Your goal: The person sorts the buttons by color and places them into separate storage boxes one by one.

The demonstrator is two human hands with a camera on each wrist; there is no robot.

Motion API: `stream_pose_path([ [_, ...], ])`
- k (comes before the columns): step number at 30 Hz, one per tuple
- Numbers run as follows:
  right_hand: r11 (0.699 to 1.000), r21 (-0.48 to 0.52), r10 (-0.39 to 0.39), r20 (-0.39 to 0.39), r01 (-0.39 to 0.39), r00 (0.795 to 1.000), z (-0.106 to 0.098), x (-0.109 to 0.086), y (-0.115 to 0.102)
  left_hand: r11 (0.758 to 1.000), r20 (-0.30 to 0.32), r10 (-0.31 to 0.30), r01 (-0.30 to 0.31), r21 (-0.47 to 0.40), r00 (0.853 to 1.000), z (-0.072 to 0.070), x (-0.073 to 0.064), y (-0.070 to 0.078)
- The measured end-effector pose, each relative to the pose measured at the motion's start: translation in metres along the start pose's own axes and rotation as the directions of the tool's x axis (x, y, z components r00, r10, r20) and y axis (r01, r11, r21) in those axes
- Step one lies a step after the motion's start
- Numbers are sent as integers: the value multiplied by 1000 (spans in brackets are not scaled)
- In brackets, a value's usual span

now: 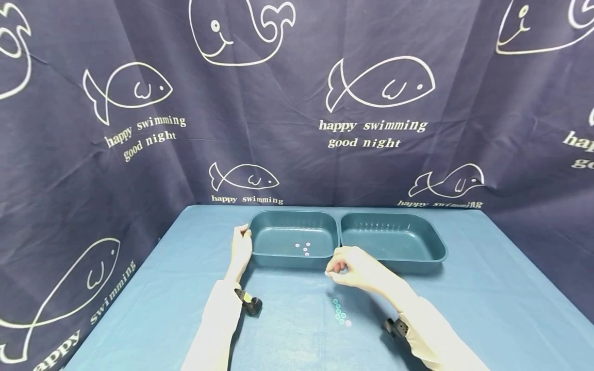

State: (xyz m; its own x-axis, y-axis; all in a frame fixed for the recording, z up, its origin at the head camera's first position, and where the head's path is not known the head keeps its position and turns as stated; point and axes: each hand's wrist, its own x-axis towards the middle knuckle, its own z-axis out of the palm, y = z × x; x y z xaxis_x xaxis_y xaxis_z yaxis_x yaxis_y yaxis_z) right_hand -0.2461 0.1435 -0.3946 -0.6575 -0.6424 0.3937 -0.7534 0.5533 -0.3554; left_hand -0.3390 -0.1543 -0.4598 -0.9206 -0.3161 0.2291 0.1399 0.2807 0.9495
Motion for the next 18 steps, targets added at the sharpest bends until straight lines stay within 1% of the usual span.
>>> stream_pose_path([
  [5, 1000, -10, -2, 4, 2, 1000, -1, 8, 0, 1000, -2, 6, -6, 7, 1000, 0, 0, 1],
  [12, 998, -58, 6, -9, -7, 1000, -3, 17, 1, 1000, -9, 25, -25, 1, 1000, 0, 1, 0],
  [18, 998, -48, 28, -6, -28, 1000, -6, 24, 1, 999, -11, 35, -35, 4, 999, 0, 1, 0],
])
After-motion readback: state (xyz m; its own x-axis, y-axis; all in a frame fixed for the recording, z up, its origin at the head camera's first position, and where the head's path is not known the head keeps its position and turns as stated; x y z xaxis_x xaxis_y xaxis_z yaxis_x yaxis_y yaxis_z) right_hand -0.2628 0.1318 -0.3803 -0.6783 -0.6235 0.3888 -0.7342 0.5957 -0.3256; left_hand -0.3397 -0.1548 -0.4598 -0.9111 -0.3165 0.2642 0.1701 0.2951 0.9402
